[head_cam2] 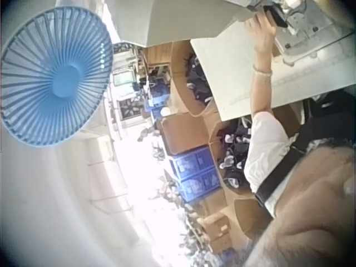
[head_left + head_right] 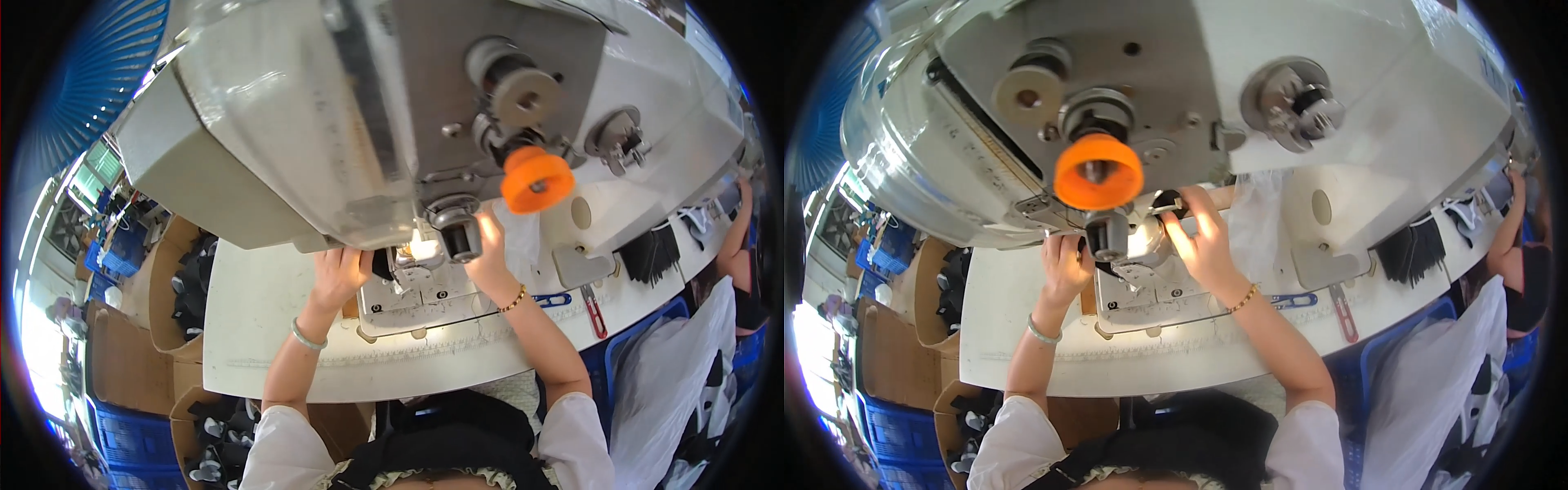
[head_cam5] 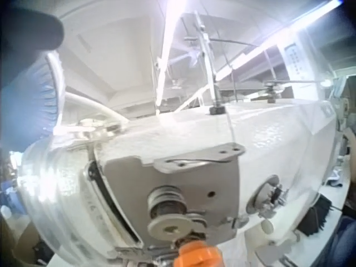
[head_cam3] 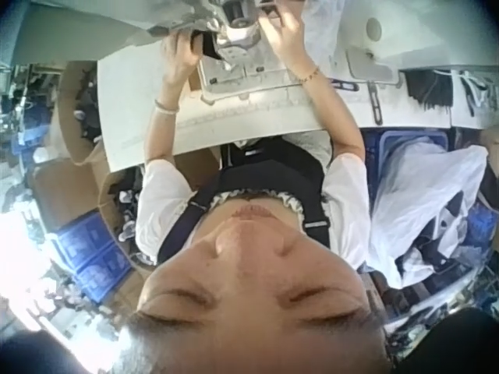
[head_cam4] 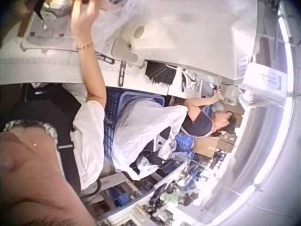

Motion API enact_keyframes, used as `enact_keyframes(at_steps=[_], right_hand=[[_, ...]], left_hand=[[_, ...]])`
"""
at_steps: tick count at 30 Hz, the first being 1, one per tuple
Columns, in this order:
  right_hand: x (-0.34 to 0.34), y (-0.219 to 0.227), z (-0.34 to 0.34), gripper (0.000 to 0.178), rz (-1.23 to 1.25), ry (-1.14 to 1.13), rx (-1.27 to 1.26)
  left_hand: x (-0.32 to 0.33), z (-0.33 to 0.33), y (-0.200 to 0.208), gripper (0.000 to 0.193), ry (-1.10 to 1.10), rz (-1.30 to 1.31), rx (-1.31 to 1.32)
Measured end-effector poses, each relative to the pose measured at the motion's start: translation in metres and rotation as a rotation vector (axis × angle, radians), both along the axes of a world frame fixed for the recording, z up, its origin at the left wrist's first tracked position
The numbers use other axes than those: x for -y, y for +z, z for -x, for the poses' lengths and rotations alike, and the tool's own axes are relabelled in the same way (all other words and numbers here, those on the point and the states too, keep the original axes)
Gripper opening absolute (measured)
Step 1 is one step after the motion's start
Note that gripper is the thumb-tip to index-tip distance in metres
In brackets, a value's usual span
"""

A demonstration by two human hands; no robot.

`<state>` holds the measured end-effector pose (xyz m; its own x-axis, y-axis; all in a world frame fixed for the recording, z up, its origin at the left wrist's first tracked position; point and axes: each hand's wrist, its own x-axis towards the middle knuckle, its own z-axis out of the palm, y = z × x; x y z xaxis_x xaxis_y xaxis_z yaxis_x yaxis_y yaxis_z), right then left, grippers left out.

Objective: Stitching black shoe components using an industrial sewing machine.

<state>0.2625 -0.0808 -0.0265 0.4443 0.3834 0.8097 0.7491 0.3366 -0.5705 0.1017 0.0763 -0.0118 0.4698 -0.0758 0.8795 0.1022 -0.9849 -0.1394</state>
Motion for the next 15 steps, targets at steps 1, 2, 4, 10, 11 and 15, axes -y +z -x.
enact_keyframes(at_steps=[1,2,4,10,11,15], right_hand=[[0.002,0.01,-0.005,0.042,0.067,-0.038,0.169],[-0.001,0.013,-0.011,0.036,0.193,-0.019,0.101],[-0.008,0.027,-0.009,0.035,0.199,-0.079,0.188],[-0.037,0.028,-0.028,0.025,0.396,-0.166,0.376],[-0.038,0.027,-0.032,0.025,0.392,-0.172,0.369],[-0.041,0.027,-0.033,0.018,0.246,-0.263,0.519]], left_hand=[[-0.003,-0.001,0.0,0.035,0.036,0.011,-0.04],[-0.018,-0.006,-0.007,0.035,-0.019,-0.005,-0.017],[-0.039,-0.014,-0.013,0.036,-0.023,0.0,-0.022],[-0.079,-0.032,-0.06,0.02,-0.337,0.71,0.035],[-0.078,-0.034,-0.059,0.02,-0.341,0.705,0.027],[-0.063,-0.033,-0.044,0.025,-0.048,0.194,-0.134]])
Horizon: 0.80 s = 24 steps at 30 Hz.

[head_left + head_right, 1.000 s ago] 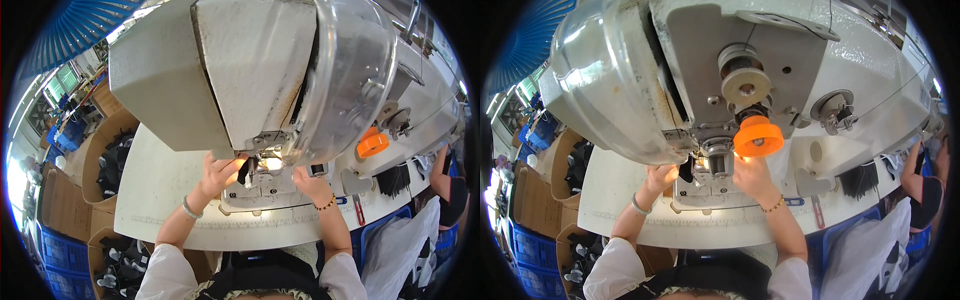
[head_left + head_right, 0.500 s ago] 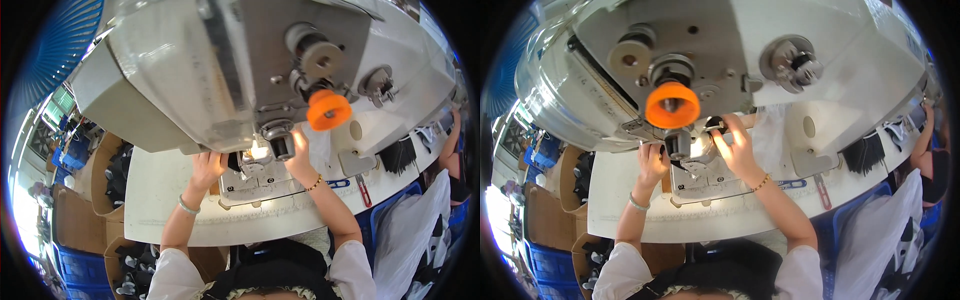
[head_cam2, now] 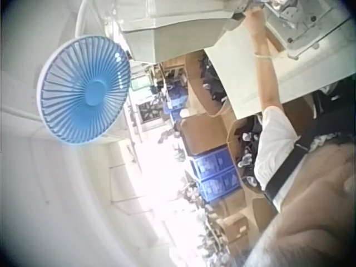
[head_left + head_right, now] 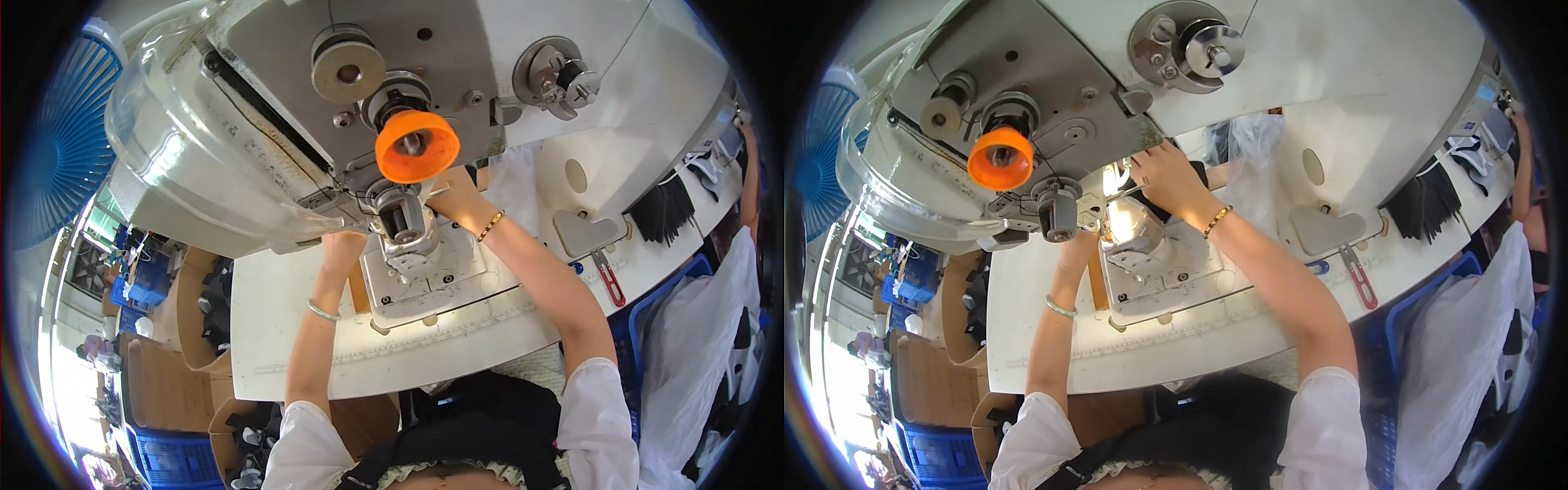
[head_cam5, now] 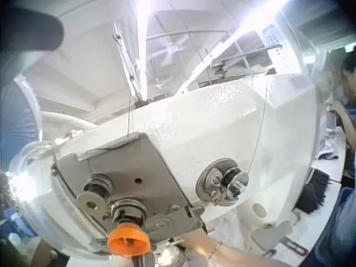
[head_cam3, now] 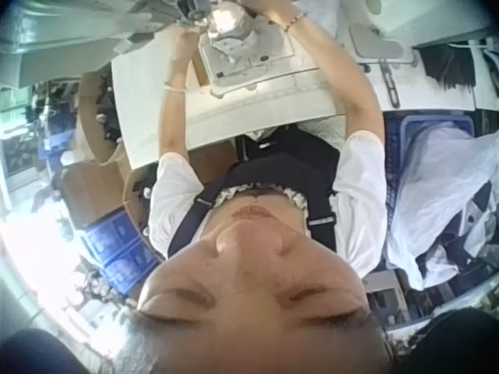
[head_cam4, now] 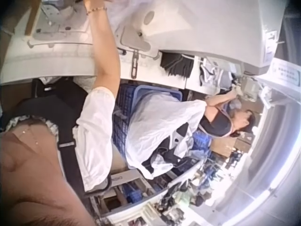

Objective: Stitching black shoe components using an industrial sewing machine.

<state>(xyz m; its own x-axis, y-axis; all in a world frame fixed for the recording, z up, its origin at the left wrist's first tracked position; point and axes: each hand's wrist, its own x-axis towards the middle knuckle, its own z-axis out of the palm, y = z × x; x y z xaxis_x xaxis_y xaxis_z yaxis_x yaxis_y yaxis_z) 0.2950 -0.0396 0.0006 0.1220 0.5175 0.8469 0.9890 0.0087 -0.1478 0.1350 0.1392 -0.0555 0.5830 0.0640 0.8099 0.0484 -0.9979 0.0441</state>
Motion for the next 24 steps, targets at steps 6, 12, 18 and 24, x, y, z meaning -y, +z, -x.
enact_keyframes(at_steps=[6,12,18,24], right_hand=[[0.015,0.017,0.009,0.014,0.038,0.132,-0.179],[0.046,0.043,0.009,0.011,0.171,-0.023,0.097],[0.052,0.037,0.014,0.012,-0.099,0.132,0.121],[0.062,0.04,0.027,0.017,-0.041,0.098,0.215]], left_hand=[[0.015,0.003,0.019,0.027,0.002,0.012,-0.064],[0.013,0.003,0.011,0.031,-0.011,0.185,0.158],[0.032,0.014,0.023,0.037,-0.021,0.07,0.125],[0.054,0.026,0.052,0.041,-0.1,-0.235,0.162]])
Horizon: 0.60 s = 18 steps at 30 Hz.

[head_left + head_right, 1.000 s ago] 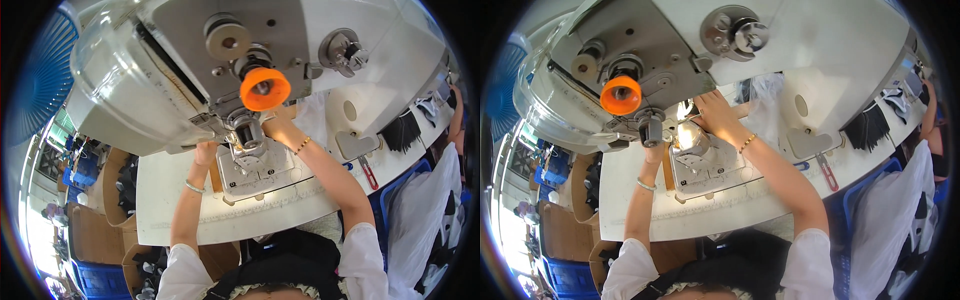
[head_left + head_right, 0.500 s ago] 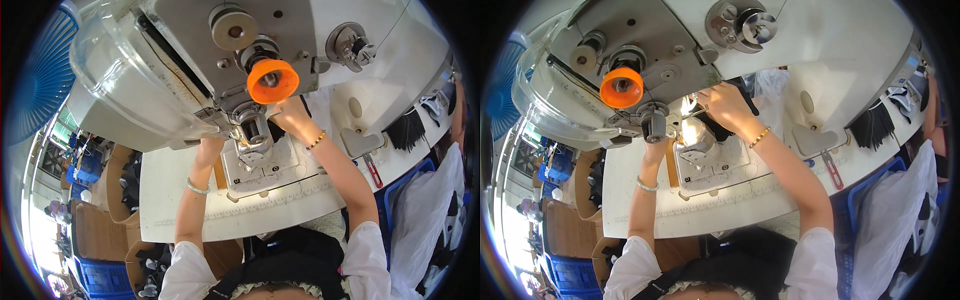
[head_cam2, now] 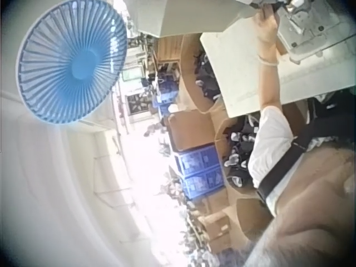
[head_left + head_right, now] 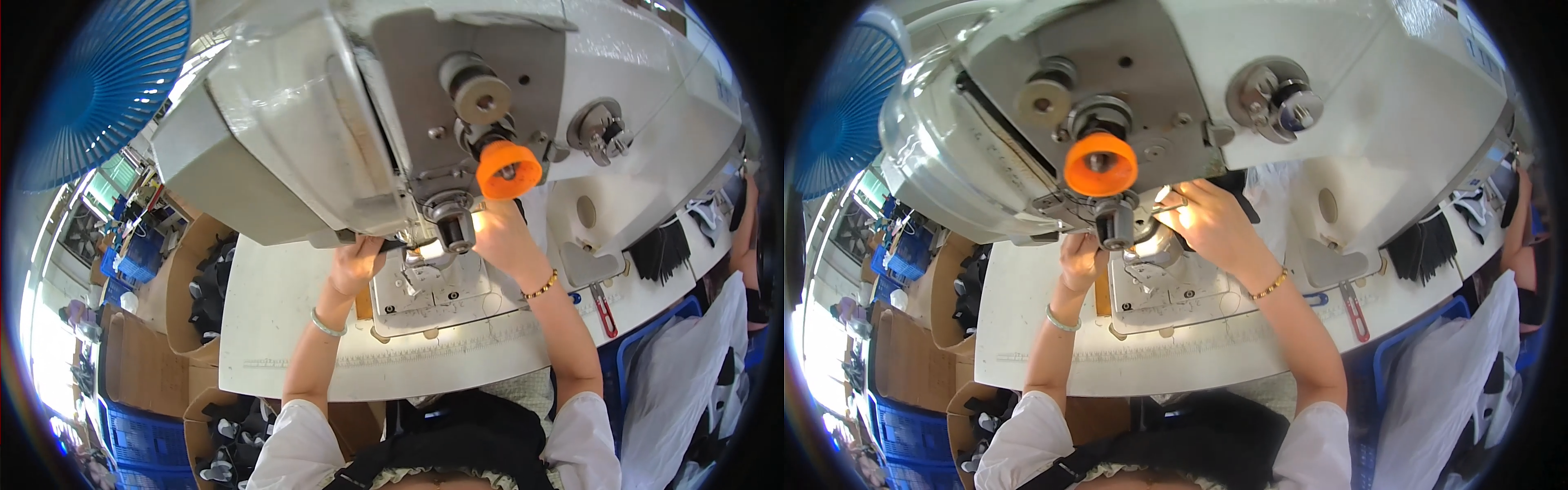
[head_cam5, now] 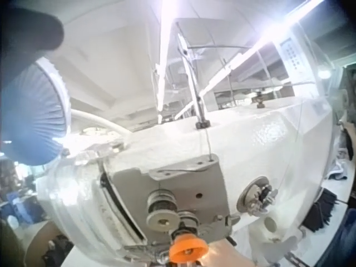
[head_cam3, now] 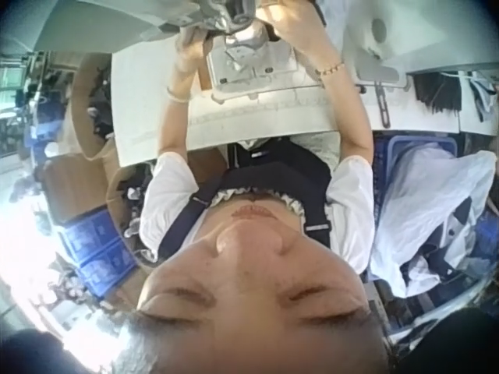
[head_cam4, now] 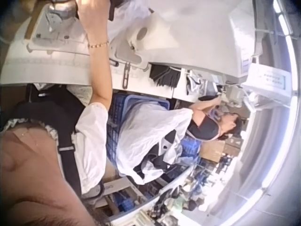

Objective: Stitching black shoe components using an industrial sewing machine.

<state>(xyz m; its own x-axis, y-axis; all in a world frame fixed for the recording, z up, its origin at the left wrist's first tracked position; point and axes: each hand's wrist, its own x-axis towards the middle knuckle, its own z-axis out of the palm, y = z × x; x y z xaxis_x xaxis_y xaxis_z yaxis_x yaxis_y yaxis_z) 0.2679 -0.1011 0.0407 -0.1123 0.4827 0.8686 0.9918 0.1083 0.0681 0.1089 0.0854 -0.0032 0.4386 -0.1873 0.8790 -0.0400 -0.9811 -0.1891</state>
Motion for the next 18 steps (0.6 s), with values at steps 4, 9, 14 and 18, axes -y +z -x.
enact_keyframes(at_steps=[4,9,14,18], right_hand=[[0.011,0.003,0.011,0.018,0.1,0.064,-0.055],[0.015,0.009,0.019,0.02,0.159,0.001,-0.118],[0.01,0.004,0.022,0.021,0.132,-0.077,-0.174],[0.01,-0.004,0.02,0.018,0.003,-0.031,-0.144]], left_hand=[[0.013,0.015,0.004,0.042,0.046,-0.043,-0.081],[0.023,0.017,0.011,0.046,-0.037,0.003,-0.094],[0.028,0.019,0.017,0.047,-0.025,0.017,-0.121],[0.033,0.019,0.021,0.047,-0.043,0.012,-0.118]])
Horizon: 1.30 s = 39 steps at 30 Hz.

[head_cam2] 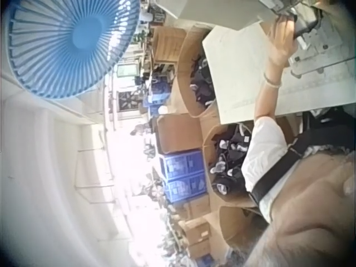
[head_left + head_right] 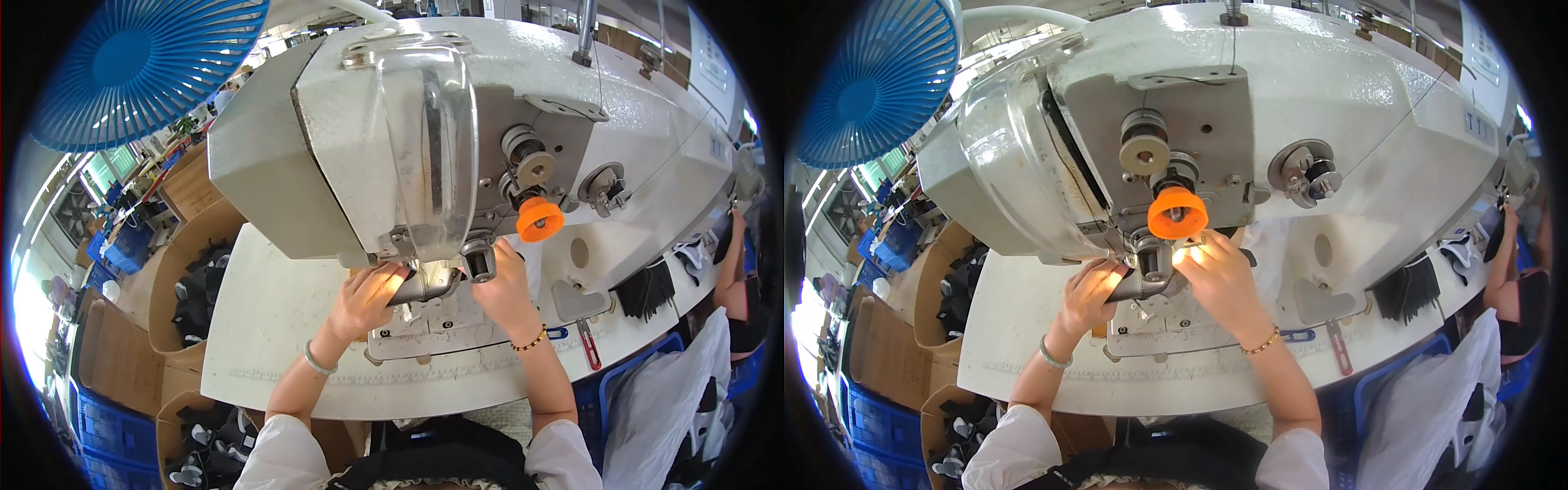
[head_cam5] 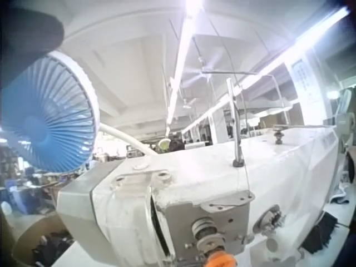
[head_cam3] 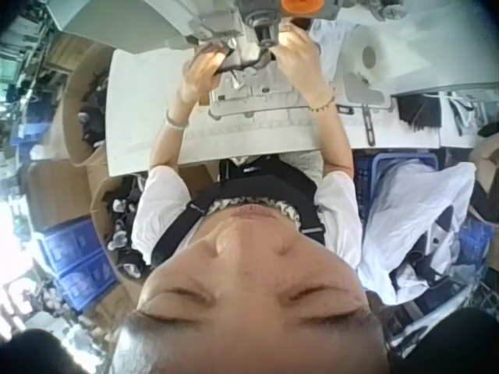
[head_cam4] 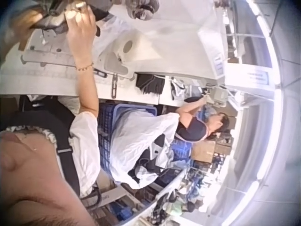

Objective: Stitching black shoe components using an industrial sewing machine.

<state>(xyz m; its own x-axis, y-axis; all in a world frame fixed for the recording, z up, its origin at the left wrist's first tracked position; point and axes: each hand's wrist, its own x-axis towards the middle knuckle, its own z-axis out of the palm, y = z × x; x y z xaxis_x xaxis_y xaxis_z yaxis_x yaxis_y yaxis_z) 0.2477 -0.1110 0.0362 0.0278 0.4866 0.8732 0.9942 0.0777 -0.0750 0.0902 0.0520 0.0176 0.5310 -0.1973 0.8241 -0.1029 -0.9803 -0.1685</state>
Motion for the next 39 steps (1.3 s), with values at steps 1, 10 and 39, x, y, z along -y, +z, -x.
enact_keyframes(at_steps=[1,10,39], right_hand=[[0.0,-0.002,-0.001,0.018,-0.013,0.009,0.026],[0.003,0.0,-0.001,0.016,0.007,0.085,-0.002],[0.005,0.005,0.01,0.014,-0.097,-0.007,0.045]], left_hand=[[0.0,0.0,-0.001,0.047,-0.013,-0.005,-0.003],[0.004,0.006,-0.001,0.05,-0.02,-0.017,0.019],[0.01,0.004,-0.003,0.045,-0.026,0.04,0.074]])
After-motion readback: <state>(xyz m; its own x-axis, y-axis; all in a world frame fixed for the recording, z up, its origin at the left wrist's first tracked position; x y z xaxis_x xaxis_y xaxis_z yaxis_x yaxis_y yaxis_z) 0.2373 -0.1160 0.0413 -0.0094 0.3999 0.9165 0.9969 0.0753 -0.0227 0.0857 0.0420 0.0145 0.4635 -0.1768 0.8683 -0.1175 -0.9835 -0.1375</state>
